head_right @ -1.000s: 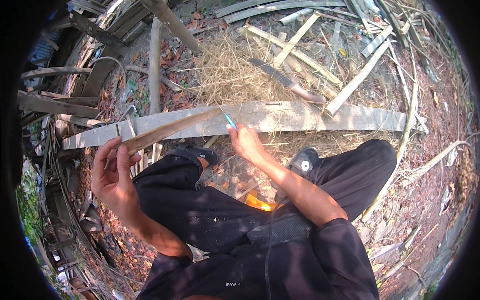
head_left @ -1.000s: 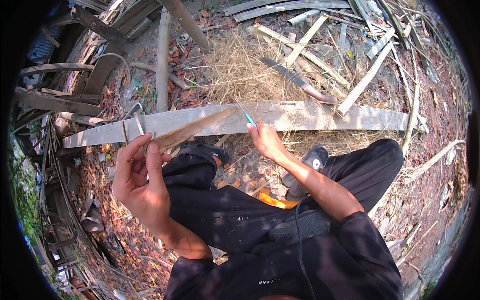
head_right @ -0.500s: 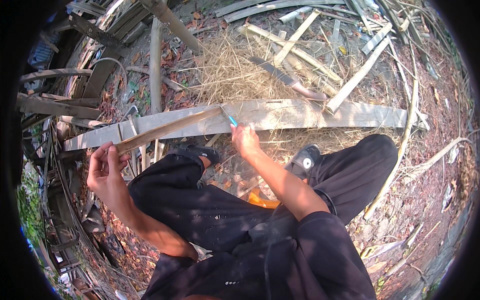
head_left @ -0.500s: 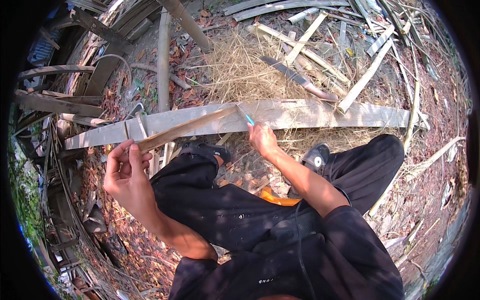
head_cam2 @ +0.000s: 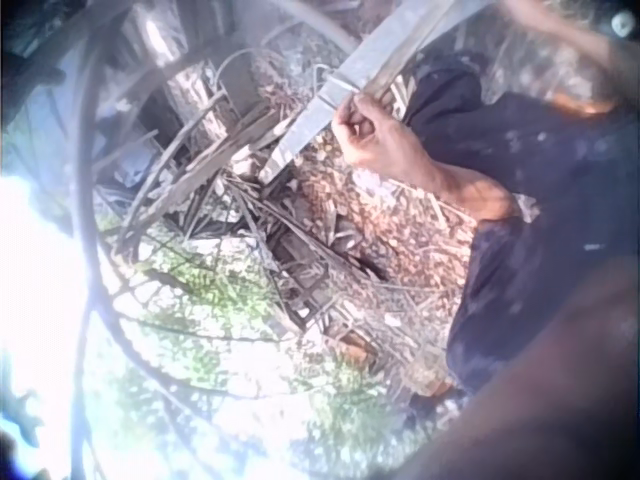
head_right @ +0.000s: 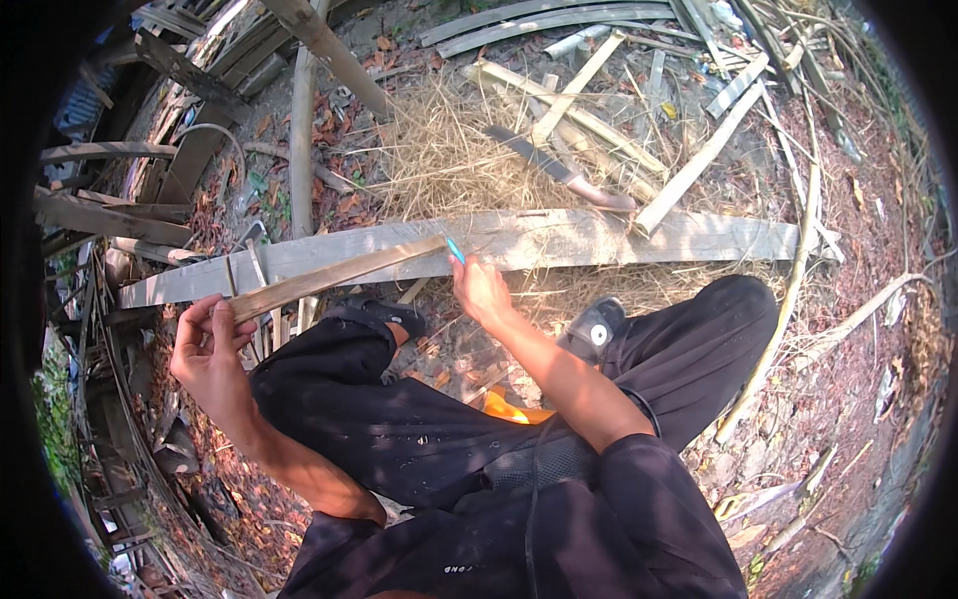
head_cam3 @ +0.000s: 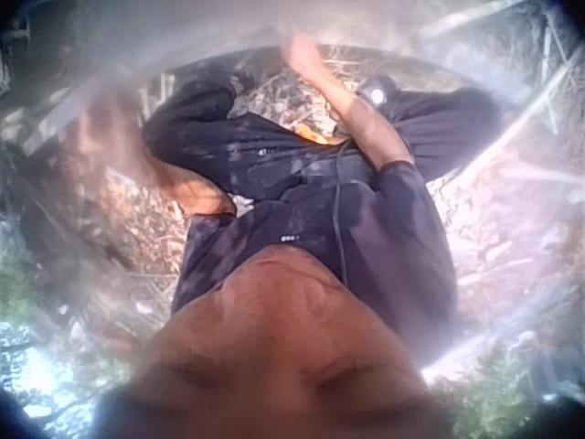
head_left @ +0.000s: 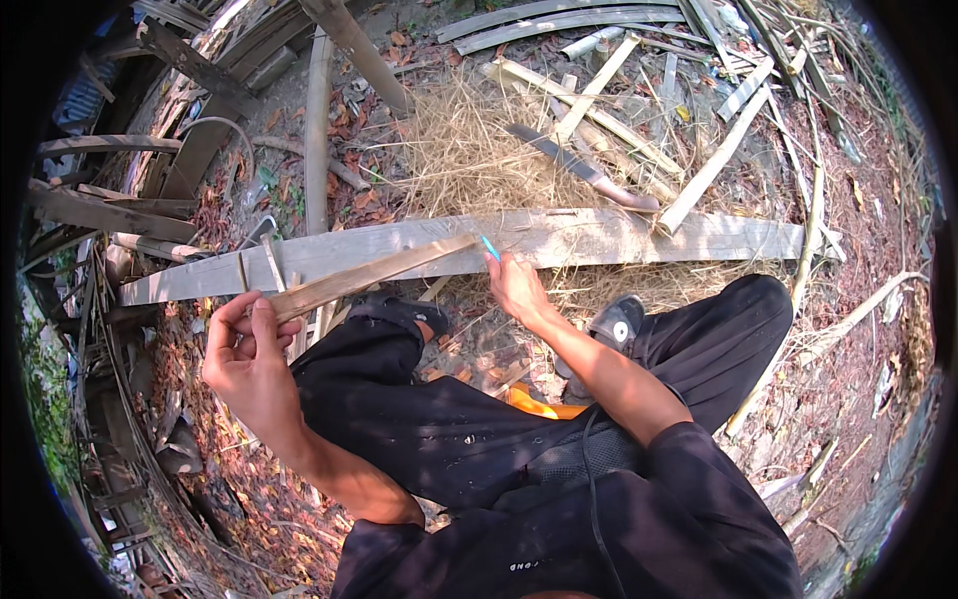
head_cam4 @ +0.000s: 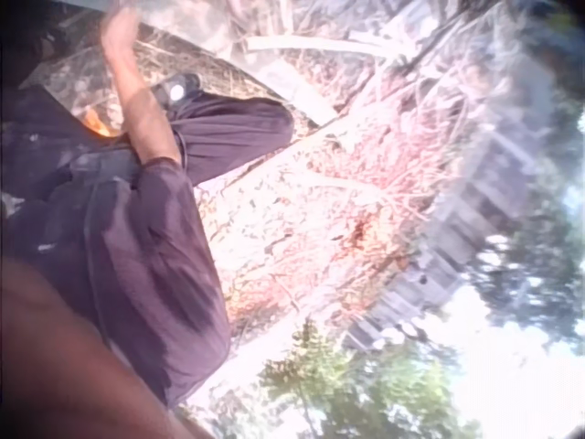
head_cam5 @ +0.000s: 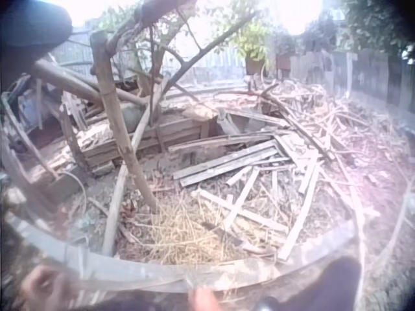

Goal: The person sits on the ground and uses a blue utility knife to sharpen the end of a thin wooden stick. They then switch to a larger machete to further shape and sharpen a thicker piece of wood, scraping the surface to create a point.

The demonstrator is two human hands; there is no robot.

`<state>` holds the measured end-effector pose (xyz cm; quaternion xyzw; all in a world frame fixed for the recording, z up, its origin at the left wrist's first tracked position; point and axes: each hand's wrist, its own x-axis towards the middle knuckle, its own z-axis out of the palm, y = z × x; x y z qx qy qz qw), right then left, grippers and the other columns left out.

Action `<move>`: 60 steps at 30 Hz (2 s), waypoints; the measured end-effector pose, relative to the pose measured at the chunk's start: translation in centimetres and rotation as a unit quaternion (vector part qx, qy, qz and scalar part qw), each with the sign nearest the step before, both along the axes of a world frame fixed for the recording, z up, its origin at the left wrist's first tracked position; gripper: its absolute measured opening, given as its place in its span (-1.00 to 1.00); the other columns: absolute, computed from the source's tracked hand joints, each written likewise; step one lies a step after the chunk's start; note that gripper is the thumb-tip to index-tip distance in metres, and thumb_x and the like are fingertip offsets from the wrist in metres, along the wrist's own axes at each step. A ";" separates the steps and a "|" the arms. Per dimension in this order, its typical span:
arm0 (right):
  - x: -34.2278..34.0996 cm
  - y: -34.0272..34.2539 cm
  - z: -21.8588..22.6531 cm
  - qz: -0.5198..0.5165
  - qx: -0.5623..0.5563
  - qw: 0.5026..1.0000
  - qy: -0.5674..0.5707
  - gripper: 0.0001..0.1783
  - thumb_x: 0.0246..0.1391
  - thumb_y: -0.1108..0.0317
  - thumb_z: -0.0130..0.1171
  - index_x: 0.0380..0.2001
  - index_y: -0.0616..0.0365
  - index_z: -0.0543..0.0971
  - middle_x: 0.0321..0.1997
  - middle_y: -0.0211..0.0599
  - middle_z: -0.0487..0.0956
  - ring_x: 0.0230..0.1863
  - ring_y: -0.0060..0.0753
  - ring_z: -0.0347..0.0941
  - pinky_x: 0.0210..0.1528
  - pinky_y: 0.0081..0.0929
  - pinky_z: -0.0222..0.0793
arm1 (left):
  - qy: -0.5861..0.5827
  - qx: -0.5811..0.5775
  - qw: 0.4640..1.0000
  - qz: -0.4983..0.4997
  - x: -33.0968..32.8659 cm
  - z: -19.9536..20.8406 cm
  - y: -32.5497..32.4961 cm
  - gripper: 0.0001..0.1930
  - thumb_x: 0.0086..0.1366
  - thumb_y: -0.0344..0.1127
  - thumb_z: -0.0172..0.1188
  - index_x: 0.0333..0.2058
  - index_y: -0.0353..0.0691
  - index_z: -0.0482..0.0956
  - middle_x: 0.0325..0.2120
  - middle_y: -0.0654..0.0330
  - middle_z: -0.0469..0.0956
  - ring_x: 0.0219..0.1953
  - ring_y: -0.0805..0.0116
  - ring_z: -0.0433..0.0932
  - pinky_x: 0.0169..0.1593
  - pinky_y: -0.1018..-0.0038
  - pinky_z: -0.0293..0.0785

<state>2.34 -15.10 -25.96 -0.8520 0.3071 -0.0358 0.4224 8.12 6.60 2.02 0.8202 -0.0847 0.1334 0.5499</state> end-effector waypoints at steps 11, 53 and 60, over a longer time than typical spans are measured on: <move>-4.4 -0.4 -5.1 0.053 -0.018 0.998 0.028 -0.52 0.28 0.00 -0.09 -0.33 0.31 0.42 -0.51 0.27 0.51 -0.41 0.35 0.47 -0.33 0.08 0.39 | -0.008 -0.006 0.999 0.036 1.1 -0.9 1.0 -0.89 0.27 -0.51 0.17 -0.25 -0.42 0.50 -0.55 0.24 0.45 -0.59 0.49 0.55 -0.45 0.62 0.56; -9.9 2.4 26.6 0.231 0.033 0.929 -0.289 -0.78 0.26 0.36 0.03 -0.32 0.29 0.28 -0.81 -0.04 0.32 -0.74 0.10 0.36 -0.72 -0.10 0.16 | -0.029 -0.133 0.949 -0.283 -2.4 0.0 -4.2 -0.83 0.13 -0.74 0.18 -0.26 -0.55 0.53 -0.27 -0.01 0.51 -0.30 0.22 0.64 -0.18 0.44 0.65; -9.7 2.7 26.2 0.197 0.052 0.940 -0.272 -0.76 0.28 0.31 0.00 -0.28 0.30 0.29 -0.80 -0.01 0.36 -0.72 0.14 0.37 -0.70 -0.07 0.18 | 0.004 -0.166 0.953 -0.254 -2.6 -0.1 -4.5 -0.85 0.18 -0.67 0.21 -0.25 -0.53 0.54 -0.26 0.06 0.51 -0.29 0.26 0.64 -0.18 0.49 0.62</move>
